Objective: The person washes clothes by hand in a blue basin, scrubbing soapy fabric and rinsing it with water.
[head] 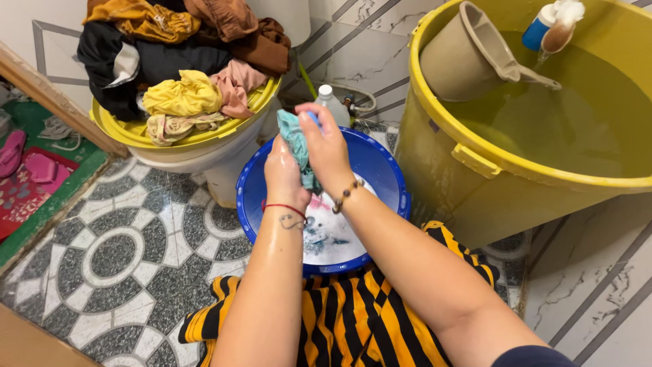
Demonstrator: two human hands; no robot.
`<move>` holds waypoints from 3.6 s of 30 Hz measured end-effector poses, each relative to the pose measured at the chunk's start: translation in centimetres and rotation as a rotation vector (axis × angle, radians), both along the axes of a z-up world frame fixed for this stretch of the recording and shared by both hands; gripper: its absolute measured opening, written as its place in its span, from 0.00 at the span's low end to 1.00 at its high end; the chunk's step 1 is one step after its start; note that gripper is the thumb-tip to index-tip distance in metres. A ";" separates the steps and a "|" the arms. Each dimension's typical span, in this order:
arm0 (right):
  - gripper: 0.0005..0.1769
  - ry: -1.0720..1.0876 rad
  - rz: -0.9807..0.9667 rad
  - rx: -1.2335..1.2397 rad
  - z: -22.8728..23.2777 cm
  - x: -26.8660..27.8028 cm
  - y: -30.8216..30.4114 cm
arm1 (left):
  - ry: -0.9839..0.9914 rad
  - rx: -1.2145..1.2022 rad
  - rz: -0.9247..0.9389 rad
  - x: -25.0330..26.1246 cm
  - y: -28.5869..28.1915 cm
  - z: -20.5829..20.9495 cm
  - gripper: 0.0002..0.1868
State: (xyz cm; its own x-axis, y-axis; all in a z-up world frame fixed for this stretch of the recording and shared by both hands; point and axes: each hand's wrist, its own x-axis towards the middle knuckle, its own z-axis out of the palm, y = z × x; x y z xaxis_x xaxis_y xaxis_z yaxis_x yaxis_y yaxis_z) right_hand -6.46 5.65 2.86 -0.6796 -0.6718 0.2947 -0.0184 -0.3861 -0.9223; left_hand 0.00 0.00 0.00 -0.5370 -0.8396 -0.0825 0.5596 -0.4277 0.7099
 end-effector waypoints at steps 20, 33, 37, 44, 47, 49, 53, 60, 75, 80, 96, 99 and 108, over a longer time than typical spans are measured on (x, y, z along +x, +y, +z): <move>0.23 -0.443 0.271 0.205 2.4 -1.5 2.8 | -0.323 -0.345 0.096 4.3 -1.5 5.0 0.26; 0.16 0.147 -0.101 0.189 7.6 1.9 4.2 | 0.127 -0.004 0.014 1.1 0.9 1.0 0.18; 0.18 0.635 -0.194 -0.107 4.9 6.4 5.1 | 0.302 -0.170 0.125 1.5 -1.5 1.0 0.17; 0.23 -0.498 0.267 -0.055 2.6 4.1 2.8 | 0.433 -0.127 0.010 3.2 -0.2 5.6 0.19; 0.21 -0.884 0.725 -0.011 1.0 1.8 2.9 | 0.281 -0.271 -0.022 4.4 -0.8 6.5 0.22; 0.15 -0.794 0.735 0.010 0.6 -0.4 2.8 | 0.107 -0.380 0.093 5.2 -2.2 6.5 0.21; 0.16 -0.407 0.280 -0.041 2.1 -1.7 3.1 | -0.246 -0.269 0.180 7.0 -3.3 6.6 0.19; 0.17 1.392 -0.337 -0.115 5.8 3.6 5.2 | 0.270 -0.028 -0.342 2.3 -1.0 3.2 0.32; 0.11 0.123 -0.001 -0.181 1.2 0.5 1.1 | 0.141 0.039 -0.121 0.8 -0.9 -0.5 0.23; 0.12 0.421 -0.212 -0.151 0.0 5.0 2.5 | 0.325 -0.075 -0.017 -0.4 -2.3 -3.8 0.16; 0.19 -1.018 0.481 0.412 -6.0 -7.7 -10.1 | -0.180 -0.022 0.305 5.7 -6.5 0.6 0.22; 0.15 -0.506 0.146 0.626 -7.2 -9.9 -16.8 | -0.365 -0.161 0.383 5.6 -7.7 -0.2 0.20; 0.17 -0.440 0.145 0.390 -8.7 -10.6 -26.1 | -0.998 -0.508 0.390 7.4 -6.8 2.4 0.20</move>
State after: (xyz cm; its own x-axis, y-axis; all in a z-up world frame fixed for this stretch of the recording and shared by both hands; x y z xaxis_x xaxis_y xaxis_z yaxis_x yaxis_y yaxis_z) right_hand -17.09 -20.48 -5.87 -0.5752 -0.7688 -0.2796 0.4241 0.0120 -0.9055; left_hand 7.45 -6.84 2.41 -0.1252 -0.9896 0.0704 -0.3080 0.1063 0.9454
